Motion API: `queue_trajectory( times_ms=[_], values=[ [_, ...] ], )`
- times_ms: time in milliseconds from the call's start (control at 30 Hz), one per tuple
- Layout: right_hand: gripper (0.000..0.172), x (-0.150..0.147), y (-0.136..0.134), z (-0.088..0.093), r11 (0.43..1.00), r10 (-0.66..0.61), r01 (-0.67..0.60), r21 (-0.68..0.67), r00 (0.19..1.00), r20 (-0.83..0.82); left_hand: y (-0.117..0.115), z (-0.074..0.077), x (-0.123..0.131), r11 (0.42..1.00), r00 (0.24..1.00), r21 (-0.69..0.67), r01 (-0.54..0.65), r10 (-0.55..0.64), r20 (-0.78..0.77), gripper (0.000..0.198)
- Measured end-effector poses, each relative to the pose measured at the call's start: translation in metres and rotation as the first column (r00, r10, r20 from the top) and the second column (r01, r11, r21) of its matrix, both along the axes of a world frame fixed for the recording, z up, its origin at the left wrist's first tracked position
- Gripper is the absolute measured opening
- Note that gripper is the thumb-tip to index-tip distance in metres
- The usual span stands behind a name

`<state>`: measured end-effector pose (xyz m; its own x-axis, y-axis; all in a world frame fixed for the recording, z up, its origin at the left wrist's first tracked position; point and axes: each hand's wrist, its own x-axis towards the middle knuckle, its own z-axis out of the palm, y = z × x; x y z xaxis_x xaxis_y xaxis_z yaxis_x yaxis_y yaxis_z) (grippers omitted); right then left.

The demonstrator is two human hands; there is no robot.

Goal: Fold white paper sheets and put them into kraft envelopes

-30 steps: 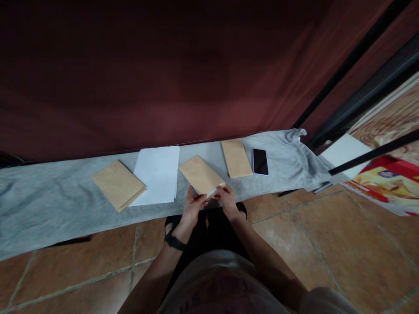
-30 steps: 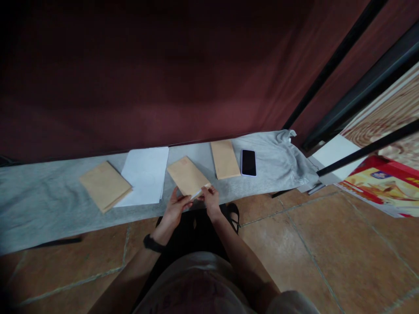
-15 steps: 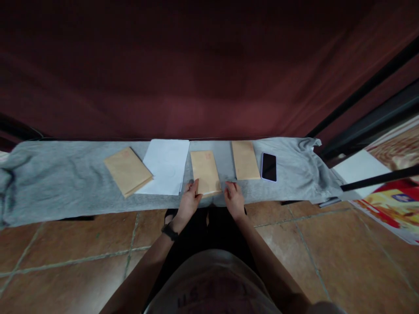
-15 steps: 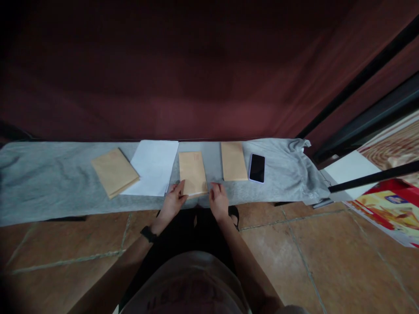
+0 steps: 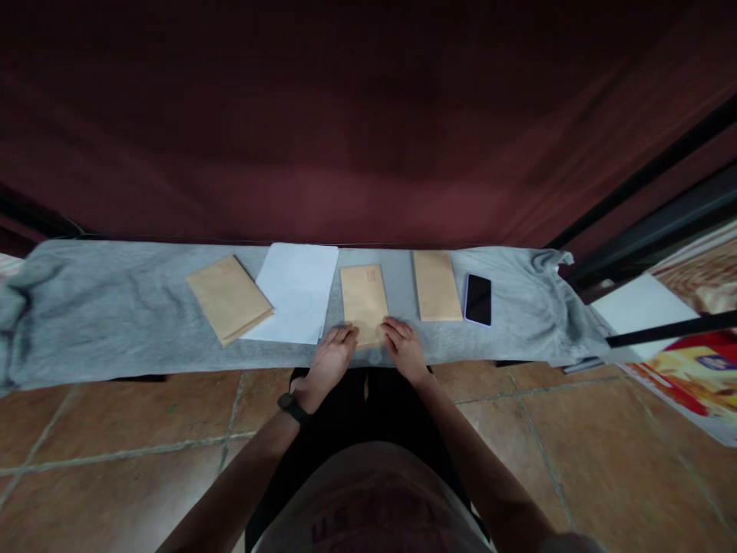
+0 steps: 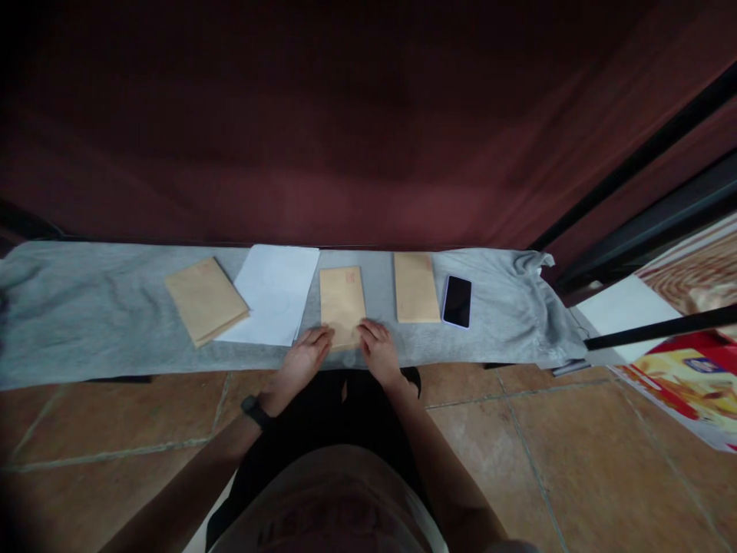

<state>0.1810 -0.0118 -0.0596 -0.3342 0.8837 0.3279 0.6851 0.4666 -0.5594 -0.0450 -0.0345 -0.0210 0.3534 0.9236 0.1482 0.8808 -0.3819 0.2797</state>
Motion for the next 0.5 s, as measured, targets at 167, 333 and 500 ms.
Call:
queue_trajectory(
  times_ms=[167, 333, 500],
  values=[
    [0.033, 0.001, 0.001, -0.002, 1.0, -0.015, 0.015, 0.0, 0.999, -0.041, 0.038, 0.006, 0.006, 0.998, 0.984, 0.058, -0.025, 0.015, 0.177, 0.035],
    [0.034, -0.001, 0.001, -0.001, 1.0, -0.03, 0.03, 0.002, 1.0, -0.007, 0.097, 0.001, 0.02, 0.979, 0.975, 0.118, -0.169, 0.148, 0.168, 0.054],
    [0.031, -0.003, 0.001, 0.002, 0.999, -0.041, 0.041, -0.001, 0.998, -0.052, 0.146, -0.007, 0.036, 0.998, 0.999, 0.054, -0.022, 0.02, 0.041, 0.056]
  ],
)
